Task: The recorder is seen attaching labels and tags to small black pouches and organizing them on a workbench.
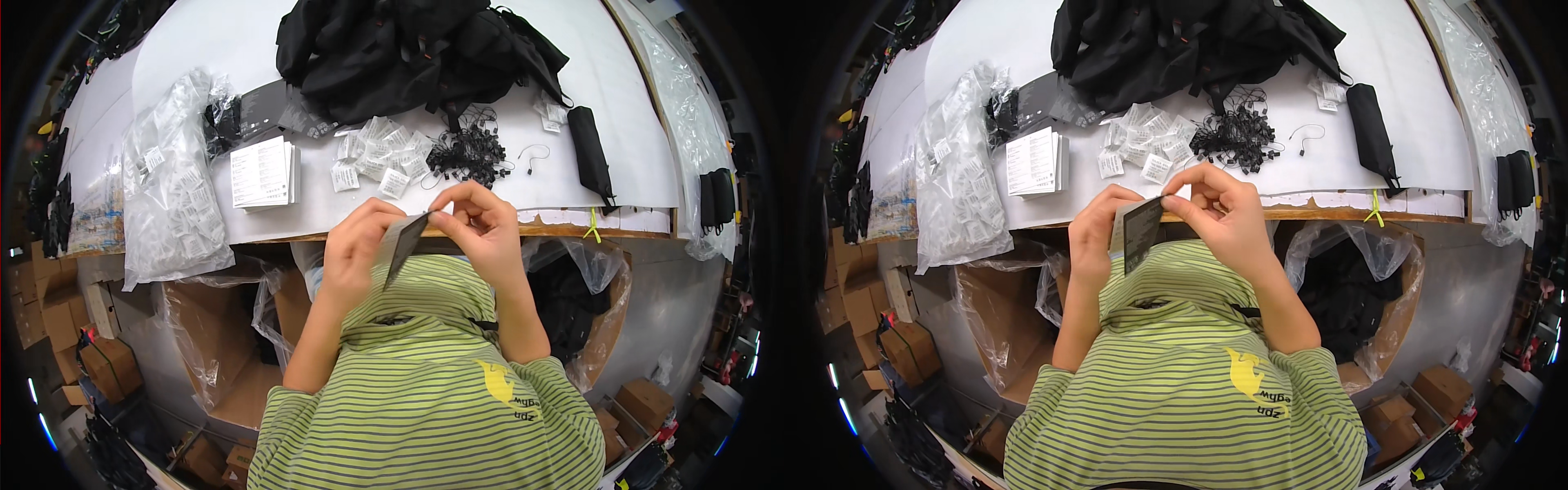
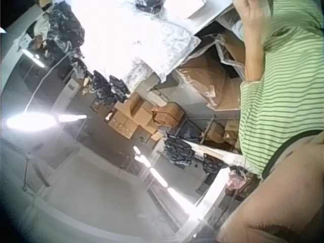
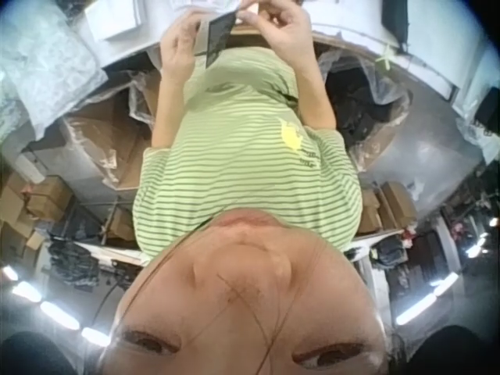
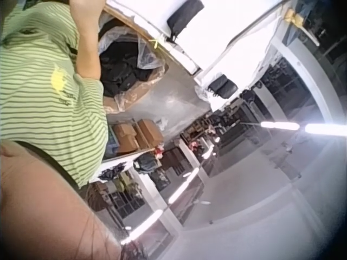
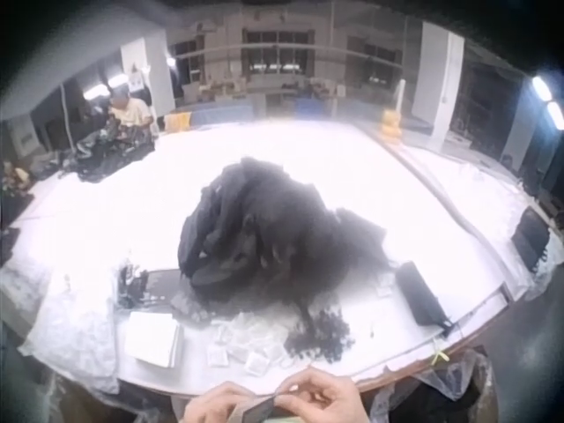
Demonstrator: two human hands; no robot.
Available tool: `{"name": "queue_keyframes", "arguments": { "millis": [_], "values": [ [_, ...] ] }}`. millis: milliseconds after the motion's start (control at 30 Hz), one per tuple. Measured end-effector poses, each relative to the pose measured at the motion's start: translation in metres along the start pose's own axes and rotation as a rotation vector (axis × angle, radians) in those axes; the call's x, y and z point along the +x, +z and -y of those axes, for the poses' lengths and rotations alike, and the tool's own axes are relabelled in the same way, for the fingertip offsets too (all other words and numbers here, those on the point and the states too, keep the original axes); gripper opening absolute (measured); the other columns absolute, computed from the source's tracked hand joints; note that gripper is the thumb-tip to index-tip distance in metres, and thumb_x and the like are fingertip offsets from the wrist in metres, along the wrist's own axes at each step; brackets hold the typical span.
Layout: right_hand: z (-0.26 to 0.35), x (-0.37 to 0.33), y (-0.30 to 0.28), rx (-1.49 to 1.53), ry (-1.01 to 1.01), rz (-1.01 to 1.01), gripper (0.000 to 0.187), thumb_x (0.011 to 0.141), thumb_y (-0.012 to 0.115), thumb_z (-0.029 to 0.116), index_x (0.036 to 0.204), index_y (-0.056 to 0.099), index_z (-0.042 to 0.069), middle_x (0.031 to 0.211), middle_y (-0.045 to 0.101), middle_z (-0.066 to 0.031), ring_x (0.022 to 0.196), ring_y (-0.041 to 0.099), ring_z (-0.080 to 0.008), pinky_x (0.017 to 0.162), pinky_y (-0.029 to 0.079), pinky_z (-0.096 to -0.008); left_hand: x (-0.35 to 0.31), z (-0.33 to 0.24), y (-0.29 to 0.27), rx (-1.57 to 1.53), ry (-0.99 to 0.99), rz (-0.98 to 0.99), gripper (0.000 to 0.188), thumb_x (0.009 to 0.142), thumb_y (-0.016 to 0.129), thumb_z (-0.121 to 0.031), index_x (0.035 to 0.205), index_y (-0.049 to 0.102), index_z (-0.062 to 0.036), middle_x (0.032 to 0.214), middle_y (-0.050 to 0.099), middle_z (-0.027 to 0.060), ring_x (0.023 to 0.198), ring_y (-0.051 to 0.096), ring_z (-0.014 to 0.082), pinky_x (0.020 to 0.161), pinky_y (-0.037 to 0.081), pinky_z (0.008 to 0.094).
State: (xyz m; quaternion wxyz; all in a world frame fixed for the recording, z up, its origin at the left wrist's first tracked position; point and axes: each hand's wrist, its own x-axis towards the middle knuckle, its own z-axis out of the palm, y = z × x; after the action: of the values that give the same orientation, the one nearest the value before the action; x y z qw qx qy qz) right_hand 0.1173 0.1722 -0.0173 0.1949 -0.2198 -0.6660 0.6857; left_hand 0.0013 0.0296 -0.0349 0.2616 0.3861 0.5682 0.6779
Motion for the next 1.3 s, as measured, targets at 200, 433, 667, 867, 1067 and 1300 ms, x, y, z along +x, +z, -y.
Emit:
{"name": "queue_keyframes", "arguments": {
  "millis": [200, 433, 667, 867, 1067, 1300],
  "values": [
    [-0.005, -0.001, -0.009, -0.067, 0.023, 0.153, 0.007, 0.081, 0.068, 0.004, 0.083, 0.062, 0.003, 0.056, 0.047, 0.008, 0.05, 0.033, 0.0009, 0.047, 0.022, -0.0187, 0.008, 0.004, -0.002, -0.103, -0.332, 0.158, 0.01, 0.092, 0.055, -0.008, 0.091, 0.056, 0.0017, 0.082, 0.055, 0.0004, 0.076, 0.05, 0.0057, 0.071, 0.042, 0.0205],
    [-0.013, 0.001, -0.027, 0.282, 0.259, 0.209, 0.012, 0.09, 0.062, 0.014, 0.09, 0.06, 0.002, 0.066, 0.055, 0.0029, 0.051, 0.042, -0.0016, 0.047, 0.03, -0.0172, 0.04, 0.017, 0.019, -0.06, -0.229, 0.092, 0.009, 0.09, 0.058, -0.008, 0.09, 0.054, 0.0005, 0.076, 0.054, 0.0008, 0.064, 0.051, 0.0063, 0.06, 0.041, 0.0197],
    [-0.022, -0.003, -0.041, 0.273, 0.113, -0.039, 0.009, 0.087, 0.063, 0.009, 0.086, 0.062, 0.0, 0.071, 0.063, -0.0021, 0.045, 0.044, -0.0017, 0.041, 0.033, -0.0172, 0.167, 0.059, 0.008, 0.73, 0.185, -0.26, 0.014, 0.083, 0.065, -0.013, 0.088, 0.06, -0.0011, 0.087, 0.056, 0.008, 0.071, 0.056, 0.0208, 0.066, 0.046, 0.0331],
    [-0.027, -0.006, -0.042, 0.223, 0.055, -0.272, 0.008, 0.086, 0.066, 0.009, 0.089, 0.065, 0.001, 0.066, 0.059, 0.0005, 0.051, 0.047, -0.0024, 0.045, 0.033, -0.0173, 0.163, 0.045, 0.014, 1.004, 0.581, -0.048, 0.009, 0.075, 0.068, -0.007, 0.078, 0.063, -0.0004, 0.086, 0.054, 0.0091, 0.079, 0.053, 0.0271, 0.073, 0.045, 0.0351],
    [-0.042, 0.015, -0.028, -0.053, -0.051, -0.376, 0.008, 0.085, 0.066, 0.007, 0.091, 0.067, 0.002, 0.061, 0.054, 0.0047, 0.05, 0.043, -0.0005, 0.046, 0.03, -0.017, 0.101, 0.014, 0.028, 0.522, -0.041, 0.16, 0.01, 0.082, 0.065, -0.006, 0.091, 0.067, -0.0005, 0.075, 0.058, 0.0012, 0.07, 0.053, 0.0116, 0.061, 0.041, 0.0232],
    [-0.039, 0.017, -0.014, -0.318, -0.13, -0.206, 0.009, 0.083, 0.066, 0.01, 0.09, 0.067, 0.005, 0.05, 0.045, -0.0005, 0.045, 0.037, -0.0054, 0.043, 0.027, -0.0228, 0.052, 0.022, 0.016, 0.113, -0.373, 0.03, 0.023, 0.083, 0.065, -0.011, 0.104, 0.068, -0.0007, 0.069, 0.058, -0.0022, 0.062, 0.046, 0.0034, 0.056, 0.037, 0.0201]
  ]
}}
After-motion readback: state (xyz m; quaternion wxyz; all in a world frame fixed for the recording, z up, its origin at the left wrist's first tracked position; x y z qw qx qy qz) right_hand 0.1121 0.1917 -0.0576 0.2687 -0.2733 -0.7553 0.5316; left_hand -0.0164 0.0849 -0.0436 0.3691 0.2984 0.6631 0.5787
